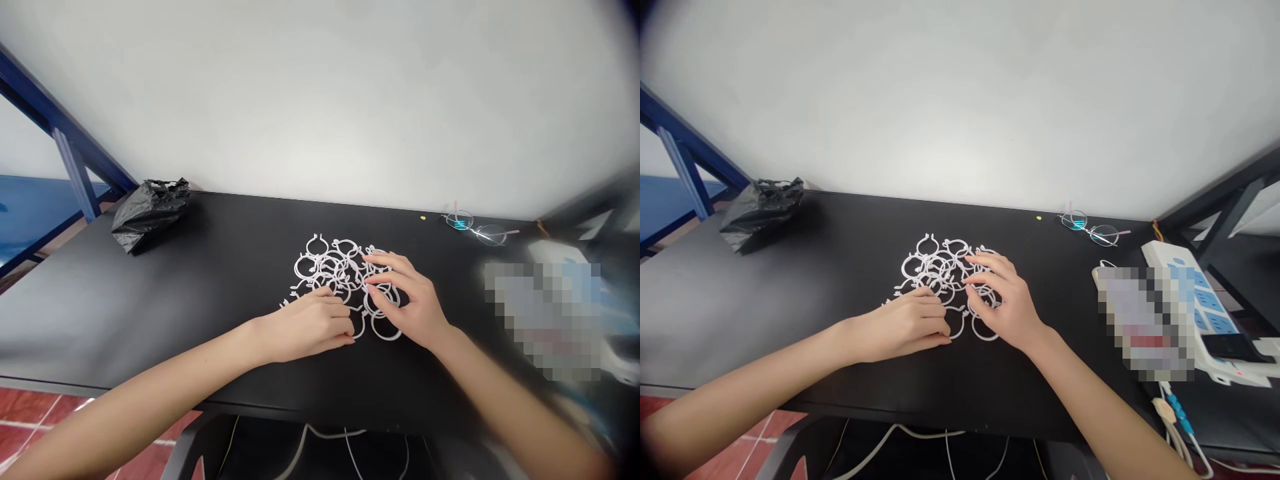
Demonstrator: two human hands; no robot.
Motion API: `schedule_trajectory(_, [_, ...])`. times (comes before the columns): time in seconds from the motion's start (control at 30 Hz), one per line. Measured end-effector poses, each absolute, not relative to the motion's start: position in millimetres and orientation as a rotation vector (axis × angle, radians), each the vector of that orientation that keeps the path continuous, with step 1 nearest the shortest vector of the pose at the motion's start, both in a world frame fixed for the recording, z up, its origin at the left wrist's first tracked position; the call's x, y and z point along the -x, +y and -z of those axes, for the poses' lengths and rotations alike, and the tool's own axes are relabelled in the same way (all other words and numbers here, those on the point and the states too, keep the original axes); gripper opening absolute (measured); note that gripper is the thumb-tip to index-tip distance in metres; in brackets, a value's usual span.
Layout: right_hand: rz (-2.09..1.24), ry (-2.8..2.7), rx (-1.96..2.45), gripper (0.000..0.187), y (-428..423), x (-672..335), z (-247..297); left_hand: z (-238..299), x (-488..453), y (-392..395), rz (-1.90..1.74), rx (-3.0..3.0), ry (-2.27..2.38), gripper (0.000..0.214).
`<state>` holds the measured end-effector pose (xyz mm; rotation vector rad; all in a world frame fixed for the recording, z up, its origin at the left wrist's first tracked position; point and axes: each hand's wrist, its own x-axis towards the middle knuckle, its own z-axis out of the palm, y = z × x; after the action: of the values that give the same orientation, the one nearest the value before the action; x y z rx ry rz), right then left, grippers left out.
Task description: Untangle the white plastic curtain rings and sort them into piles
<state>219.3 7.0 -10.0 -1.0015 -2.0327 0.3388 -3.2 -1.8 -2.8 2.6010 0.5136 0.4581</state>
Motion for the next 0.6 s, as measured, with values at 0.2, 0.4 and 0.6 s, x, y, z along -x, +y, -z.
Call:
schedule_trajectory(0.2, [-0.391,-1.668,0.898,0.021,-7,-216,6,-19,15,7,-0.761,-1.565,0.620,0.026])
schedule_trajectory(0.4, [-1.138,-1.529,0.981,0.018,-15,-204,-2,-10,18,15,-0.758,-1.240,0.601,0.036])
schedule_trajectory(0.6, [-1.243,-1.456,0.948,0.018,-15,-200,-1,-3,11,13,-0.734,-1.032,0.598,0.034])
